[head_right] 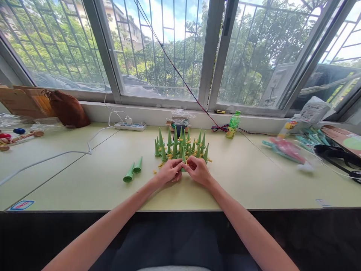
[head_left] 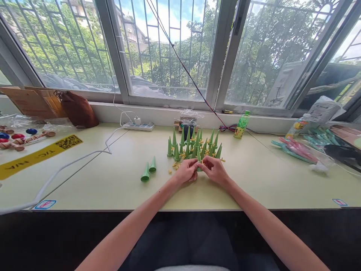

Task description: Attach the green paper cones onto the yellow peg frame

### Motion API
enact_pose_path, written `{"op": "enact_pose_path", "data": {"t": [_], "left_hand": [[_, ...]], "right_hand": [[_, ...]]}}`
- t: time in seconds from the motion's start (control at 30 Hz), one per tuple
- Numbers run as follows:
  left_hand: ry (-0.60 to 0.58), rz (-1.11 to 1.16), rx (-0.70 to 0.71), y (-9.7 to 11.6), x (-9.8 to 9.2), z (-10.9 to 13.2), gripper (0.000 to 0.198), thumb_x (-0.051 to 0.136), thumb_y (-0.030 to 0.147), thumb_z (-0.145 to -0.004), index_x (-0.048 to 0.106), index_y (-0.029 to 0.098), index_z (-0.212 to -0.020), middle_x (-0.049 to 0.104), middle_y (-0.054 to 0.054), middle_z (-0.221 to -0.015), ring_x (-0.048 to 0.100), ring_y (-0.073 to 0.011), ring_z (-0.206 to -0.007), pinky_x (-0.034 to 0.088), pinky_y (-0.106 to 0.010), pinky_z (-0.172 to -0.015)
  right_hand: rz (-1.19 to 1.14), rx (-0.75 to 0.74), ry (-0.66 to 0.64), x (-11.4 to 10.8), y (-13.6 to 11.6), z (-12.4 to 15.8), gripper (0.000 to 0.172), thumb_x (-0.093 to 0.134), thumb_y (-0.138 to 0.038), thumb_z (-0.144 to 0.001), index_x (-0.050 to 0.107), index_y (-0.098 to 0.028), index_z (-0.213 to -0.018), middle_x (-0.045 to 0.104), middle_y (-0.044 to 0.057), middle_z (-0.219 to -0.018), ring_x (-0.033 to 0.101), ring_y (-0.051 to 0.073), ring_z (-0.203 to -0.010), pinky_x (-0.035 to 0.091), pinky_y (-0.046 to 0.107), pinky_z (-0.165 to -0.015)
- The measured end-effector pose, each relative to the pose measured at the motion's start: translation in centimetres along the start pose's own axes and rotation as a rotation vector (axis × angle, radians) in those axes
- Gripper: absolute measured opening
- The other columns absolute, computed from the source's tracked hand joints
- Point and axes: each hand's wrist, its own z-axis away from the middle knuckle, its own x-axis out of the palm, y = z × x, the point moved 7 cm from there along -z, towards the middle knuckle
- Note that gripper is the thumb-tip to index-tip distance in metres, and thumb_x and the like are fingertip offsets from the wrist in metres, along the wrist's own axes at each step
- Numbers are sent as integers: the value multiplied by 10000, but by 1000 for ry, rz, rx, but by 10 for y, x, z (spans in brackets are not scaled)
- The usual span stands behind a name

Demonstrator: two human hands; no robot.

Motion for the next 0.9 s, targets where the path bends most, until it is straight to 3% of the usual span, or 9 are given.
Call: {"op": "enact_pose_path", "data": {"t": [0.53,0.9], "left_hand": [[-39,33,-24,0,1,1,391,593,541,-800,503,164,-754,390,84,-434,322,-43,-324,176,-186,-335],[-54,120,-40,0,6,0,470,548,608,-822,490,150,-733,519,24,-520,479,-77,-391,370,-198,-386]], "right_hand": [[85,-104,-32,3,-6,0,254,567,-375,-870,492,-198,-704,412,-44,-570,351,100,-505,304,238,-519],[78,-74,2,0,-6,-1,376,648,-484,-820,474,-194,-655,410,-51,-540,326,91,-494,293,230,-496]]}}
